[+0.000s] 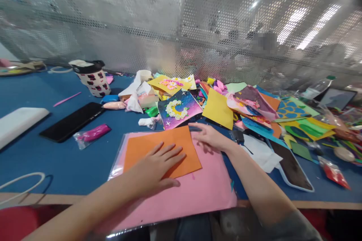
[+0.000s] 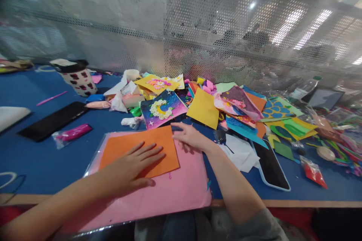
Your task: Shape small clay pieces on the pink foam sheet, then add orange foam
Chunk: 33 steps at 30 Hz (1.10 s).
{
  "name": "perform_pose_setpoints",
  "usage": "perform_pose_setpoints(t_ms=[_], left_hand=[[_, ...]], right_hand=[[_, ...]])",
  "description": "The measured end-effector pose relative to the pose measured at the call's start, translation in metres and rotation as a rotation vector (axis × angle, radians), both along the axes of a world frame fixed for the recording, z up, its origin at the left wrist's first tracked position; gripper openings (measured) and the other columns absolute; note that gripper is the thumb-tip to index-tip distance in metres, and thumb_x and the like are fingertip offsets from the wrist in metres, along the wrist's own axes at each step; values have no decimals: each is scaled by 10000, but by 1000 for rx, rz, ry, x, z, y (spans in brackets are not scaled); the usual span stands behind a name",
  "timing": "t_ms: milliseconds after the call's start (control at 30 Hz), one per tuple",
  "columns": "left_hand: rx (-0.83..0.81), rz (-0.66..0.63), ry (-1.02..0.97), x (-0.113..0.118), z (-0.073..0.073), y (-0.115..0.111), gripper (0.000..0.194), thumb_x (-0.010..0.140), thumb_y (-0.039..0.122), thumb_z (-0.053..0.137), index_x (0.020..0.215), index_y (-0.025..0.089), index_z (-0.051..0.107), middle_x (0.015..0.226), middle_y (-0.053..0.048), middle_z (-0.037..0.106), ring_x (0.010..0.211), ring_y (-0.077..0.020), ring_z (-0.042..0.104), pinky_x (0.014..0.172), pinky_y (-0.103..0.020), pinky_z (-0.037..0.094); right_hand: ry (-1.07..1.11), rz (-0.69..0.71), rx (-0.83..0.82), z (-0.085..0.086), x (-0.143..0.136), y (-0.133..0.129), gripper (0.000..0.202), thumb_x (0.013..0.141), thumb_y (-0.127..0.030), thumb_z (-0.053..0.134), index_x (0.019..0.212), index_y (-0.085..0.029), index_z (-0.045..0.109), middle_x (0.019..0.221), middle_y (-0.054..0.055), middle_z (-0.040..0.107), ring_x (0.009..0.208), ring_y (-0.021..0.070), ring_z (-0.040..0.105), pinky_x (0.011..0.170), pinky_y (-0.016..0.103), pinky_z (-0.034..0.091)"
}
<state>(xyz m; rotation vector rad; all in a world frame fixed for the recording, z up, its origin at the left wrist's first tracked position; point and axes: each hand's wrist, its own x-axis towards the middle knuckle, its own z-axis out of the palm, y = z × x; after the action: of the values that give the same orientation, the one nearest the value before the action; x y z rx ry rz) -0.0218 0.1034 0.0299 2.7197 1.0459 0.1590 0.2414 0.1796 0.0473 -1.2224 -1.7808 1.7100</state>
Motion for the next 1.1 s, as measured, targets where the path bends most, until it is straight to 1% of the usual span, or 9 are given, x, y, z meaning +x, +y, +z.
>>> perform_pose_setpoints(t_ms=[100,167,233,300,367,500,700,900,1100], left_hand=[[84,-46,25,4,-17,-8,595,969,605,364,1509,359,317,1581,-12,311,1458,-325,275,1200,-577,57],[111,-57,7,5,-18,-8,570,976,588,369,1499,365,336,1567,-10,350,1459,-309,276,1201,-570,19],[98,-43,-39,6,-14,-8,524,965,571,420,1433,339,464,1503,-18,462,1438,-292,322,1211,-537,49],[38,-4,-91,8,-9,-10,395,949,505,496,1269,313,625,1376,-11,598,1368,-263,429,1217,-486,104],[-22,24,-133,10,-5,-12,280,928,422,553,1137,298,691,1279,5,665,1292,-238,509,1218,-448,127],[-13,-10,-163,10,-6,-13,357,937,422,545,1267,309,619,1319,-1,641,1322,-238,482,1223,-454,57],[117,-40,-80,-1,-10,-14,553,958,544,456,1469,337,403,1493,-23,476,1423,-266,353,1217,-519,0],[150,37,9,-30,-17,-27,603,958,590,408,1511,376,301,1561,-38,359,1443,-327,308,1189,-607,62],[179,109,45,-53,-19,-40,628,946,603,421,1518,395,265,1567,-20,348,1444,-392,272,1164,-633,137]], right_hand=[[120,-204,207,0,-9,-6,576,897,-426,540,1423,-214,439,602,-53,595,400,92,500,378,197,412],[138,-210,434,-2,-25,-18,469,899,-352,536,1354,-242,518,953,45,690,773,141,663,640,263,549],[48,28,647,-5,-45,-33,427,902,-284,521,1325,-240,552,1276,96,620,1192,201,571,973,369,491],[-81,374,754,-7,-62,-45,522,898,-311,552,1411,-245,477,1425,88,532,1350,212,447,1131,403,355],[-213,536,808,-10,-71,-52,577,926,-374,530,1469,-222,407,1535,75,416,1458,215,293,1214,417,199],[-356,564,812,-14,-68,-51,724,923,-485,526,1537,-200,269,1618,69,238,1504,220,167,1238,439,95],[-437,422,819,-23,-61,-51,907,877,-581,538,1564,-142,139,1623,141,188,1494,262,205,1206,445,224],[-541,473,890,-28,-59,-54,698,990,-520,334,1550,-119,220,1614,122,223,1509,261,143,1230,469,144],[-660,492,852,-22,-46,-60,629,1012,-463,286,1542,-126,258,1619,106,187,1513,269,109,1233,501,122]])
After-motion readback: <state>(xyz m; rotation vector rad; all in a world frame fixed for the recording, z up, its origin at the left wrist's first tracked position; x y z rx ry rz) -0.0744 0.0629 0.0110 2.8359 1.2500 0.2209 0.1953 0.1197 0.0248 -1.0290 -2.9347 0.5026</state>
